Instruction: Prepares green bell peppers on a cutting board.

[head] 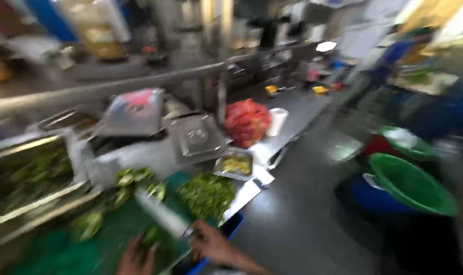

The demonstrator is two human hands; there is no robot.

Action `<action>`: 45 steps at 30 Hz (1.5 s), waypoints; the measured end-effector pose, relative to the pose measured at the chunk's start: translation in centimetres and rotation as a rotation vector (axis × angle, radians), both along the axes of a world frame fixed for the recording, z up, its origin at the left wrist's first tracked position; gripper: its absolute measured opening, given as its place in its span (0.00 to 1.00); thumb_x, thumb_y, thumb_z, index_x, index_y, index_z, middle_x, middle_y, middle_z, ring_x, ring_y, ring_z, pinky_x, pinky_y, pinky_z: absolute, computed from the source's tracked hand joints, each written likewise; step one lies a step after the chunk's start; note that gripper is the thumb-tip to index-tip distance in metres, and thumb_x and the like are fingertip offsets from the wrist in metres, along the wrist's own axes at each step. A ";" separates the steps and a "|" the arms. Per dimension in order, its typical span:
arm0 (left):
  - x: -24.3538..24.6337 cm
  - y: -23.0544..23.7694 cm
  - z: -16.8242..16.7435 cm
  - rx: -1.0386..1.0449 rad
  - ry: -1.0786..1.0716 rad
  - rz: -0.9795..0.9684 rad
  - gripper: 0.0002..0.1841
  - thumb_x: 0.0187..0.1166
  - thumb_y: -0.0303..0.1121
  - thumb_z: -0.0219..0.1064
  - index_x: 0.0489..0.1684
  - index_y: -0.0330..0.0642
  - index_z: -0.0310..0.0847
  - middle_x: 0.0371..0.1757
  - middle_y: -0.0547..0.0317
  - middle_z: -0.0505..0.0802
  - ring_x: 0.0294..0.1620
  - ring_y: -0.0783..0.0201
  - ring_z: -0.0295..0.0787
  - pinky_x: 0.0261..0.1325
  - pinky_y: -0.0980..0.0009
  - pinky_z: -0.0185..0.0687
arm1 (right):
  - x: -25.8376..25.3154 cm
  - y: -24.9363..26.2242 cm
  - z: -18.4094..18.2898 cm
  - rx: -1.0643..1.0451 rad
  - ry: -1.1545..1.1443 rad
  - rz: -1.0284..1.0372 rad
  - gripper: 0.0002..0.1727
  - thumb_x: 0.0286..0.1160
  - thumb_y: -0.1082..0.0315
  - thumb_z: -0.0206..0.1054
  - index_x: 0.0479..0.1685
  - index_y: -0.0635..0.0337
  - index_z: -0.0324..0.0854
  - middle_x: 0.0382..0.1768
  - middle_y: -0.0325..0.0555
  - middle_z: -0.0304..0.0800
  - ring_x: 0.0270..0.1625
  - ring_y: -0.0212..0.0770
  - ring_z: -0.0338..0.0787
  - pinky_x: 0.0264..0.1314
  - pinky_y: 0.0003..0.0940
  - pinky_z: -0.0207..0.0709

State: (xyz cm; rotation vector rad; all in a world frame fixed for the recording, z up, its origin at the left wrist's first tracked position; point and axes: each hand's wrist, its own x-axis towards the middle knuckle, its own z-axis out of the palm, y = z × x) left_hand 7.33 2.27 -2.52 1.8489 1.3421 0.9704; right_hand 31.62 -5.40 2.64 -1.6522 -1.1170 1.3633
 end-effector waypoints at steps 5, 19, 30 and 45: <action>-1.2 1.6 -0.5 -0.123 0.051 0.125 0.26 0.70 0.37 0.80 0.69 0.42 0.84 0.67 0.48 0.88 0.67 0.55 0.87 0.69 0.55 0.87 | -1.3 2.5 0.3 -0.046 -0.385 0.199 0.28 0.88 0.43 0.56 0.78 0.48 0.71 0.38 0.46 0.90 0.35 0.45 0.90 0.41 0.51 0.87; -1.3 1.7 -1.3 -0.027 -0.086 0.056 0.21 0.69 0.28 0.80 0.63 0.41 0.87 0.65 0.52 0.89 0.63 0.60 0.89 0.66 0.59 0.88 | -4.7 7.1 4.7 -0.138 -0.920 0.538 0.21 0.91 0.47 0.53 0.70 0.47 0.73 0.39 0.53 0.90 0.47 0.58 0.93 0.49 0.58 0.85; -1.2 1.5 -2.2 -0.022 -0.179 0.091 0.20 0.67 0.29 0.82 0.59 0.43 0.89 0.63 0.56 0.90 0.63 0.63 0.88 0.65 0.62 0.89 | -3.0 4.7 2.5 -0.212 -0.877 0.734 0.24 0.94 0.50 0.48 0.79 0.52 0.67 0.48 0.59 0.90 0.54 0.61 0.92 0.57 0.60 0.83; -1.1 1.0 -3.0 -0.043 -0.128 0.230 0.30 0.71 0.36 0.79 0.76 0.51 0.79 0.70 0.54 0.86 0.63 0.60 0.88 0.61 0.59 0.90 | -3.3 5.2 -0.5 -0.153 -0.767 0.678 0.26 0.93 0.46 0.47 0.78 0.51 0.68 0.43 0.56 0.90 0.49 0.59 0.93 0.54 0.58 0.85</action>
